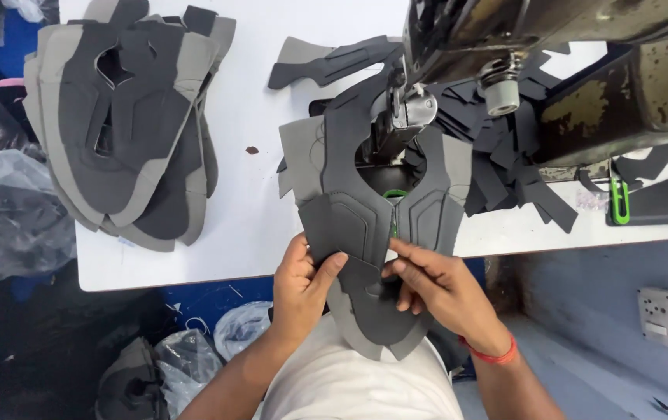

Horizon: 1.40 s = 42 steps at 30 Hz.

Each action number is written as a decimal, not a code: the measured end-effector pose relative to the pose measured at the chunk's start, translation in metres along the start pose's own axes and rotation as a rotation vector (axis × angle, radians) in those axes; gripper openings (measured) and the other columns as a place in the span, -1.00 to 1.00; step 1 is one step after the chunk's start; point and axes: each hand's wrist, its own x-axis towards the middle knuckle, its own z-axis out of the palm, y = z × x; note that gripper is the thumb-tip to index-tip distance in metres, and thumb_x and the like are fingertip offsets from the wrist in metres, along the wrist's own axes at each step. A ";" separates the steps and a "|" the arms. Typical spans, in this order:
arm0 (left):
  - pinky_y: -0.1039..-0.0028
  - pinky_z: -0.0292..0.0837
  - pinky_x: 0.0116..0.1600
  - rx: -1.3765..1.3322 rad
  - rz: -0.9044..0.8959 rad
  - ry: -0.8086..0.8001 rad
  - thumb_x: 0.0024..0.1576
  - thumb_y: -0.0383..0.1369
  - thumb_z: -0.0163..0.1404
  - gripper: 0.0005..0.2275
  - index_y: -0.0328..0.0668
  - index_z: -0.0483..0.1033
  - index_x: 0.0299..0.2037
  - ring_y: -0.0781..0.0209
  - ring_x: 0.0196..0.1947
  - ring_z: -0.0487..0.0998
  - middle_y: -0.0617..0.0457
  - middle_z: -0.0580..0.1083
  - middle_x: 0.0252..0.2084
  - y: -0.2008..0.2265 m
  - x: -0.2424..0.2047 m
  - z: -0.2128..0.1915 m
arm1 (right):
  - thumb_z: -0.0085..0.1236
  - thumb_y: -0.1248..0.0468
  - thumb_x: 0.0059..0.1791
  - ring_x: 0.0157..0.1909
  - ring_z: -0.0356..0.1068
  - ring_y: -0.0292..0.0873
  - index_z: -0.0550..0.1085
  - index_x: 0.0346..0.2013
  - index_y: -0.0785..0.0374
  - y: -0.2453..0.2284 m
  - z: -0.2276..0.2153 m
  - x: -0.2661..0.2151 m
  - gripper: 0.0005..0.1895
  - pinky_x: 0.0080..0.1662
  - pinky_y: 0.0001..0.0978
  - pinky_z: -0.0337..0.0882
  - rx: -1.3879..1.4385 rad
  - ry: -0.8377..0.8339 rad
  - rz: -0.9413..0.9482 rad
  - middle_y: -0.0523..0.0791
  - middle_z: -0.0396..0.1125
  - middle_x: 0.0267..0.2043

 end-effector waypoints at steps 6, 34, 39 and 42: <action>0.58 0.50 0.04 -0.008 0.033 0.027 0.26 -0.50 0.06 -0.64 -0.45 0.27 0.23 0.35 -0.07 0.59 -0.09 0.59 -0.03 0.000 -0.004 0.003 | 0.00 0.34 0.08 -0.50 0.44 -0.34 0.49 0.22 0.22 0.014 0.006 0.002 -0.60 -0.47 -0.53 0.39 -0.014 0.010 -0.018 -0.10 0.57 -0.20; 0.55 0.40 0.17 -0.039 0.042 -0.038 0.38 -0.37 -0.07 -0.69 -0.41 0.32 0.24 0.36 0.04 0.49 -0.05 0.51 0.07 0.002 -0.001 0.003 | 0.28 0.37 -0.07 -0.56 0.40 -0.41 0.51 0.12 0.37 0.024 0.018 0.007 -0.55 -0.51 -0.58 0.41 -0.125 0.141 -0.191 -0.11 0.59 -0.35; 0.56 0.39 -0.09 -0.272 -0.107 -0.089 0.50 -0.32 -0.20 -0.73 -0.48 0.41 0.05 0.43 -0.27 0.35 0.06 0.40 -0.21 -0.089 -0.018 -0.050 | 0.27 0.39 -0.05 -0.54 0.38 -0.43 0.51 0.11 0.37 0.025 0.019 0.005 -0.57 -0.50 -0.60 0.39 -0.126 0.133 -0.226 -0.11 0.58 -0.34; 0.52 0.39 -0.16 -0.063 -0.215 -0.066 0.44 -0.31 -0.12 -0.73 -0.45 0.42 0.11 0.39 -0.29 0.35 0.03 0.40 -0.23 -0.023 0.000 -0.031 | 0.27 0.40 -0.05 -0.52 0.37 -0.44 0.50 0.12 0.36 0.022 0.020 0.006 -0.57 -0.50 -0.61 0.37 -0.135 0.134 -0.239 -0.11 0.57 -0.33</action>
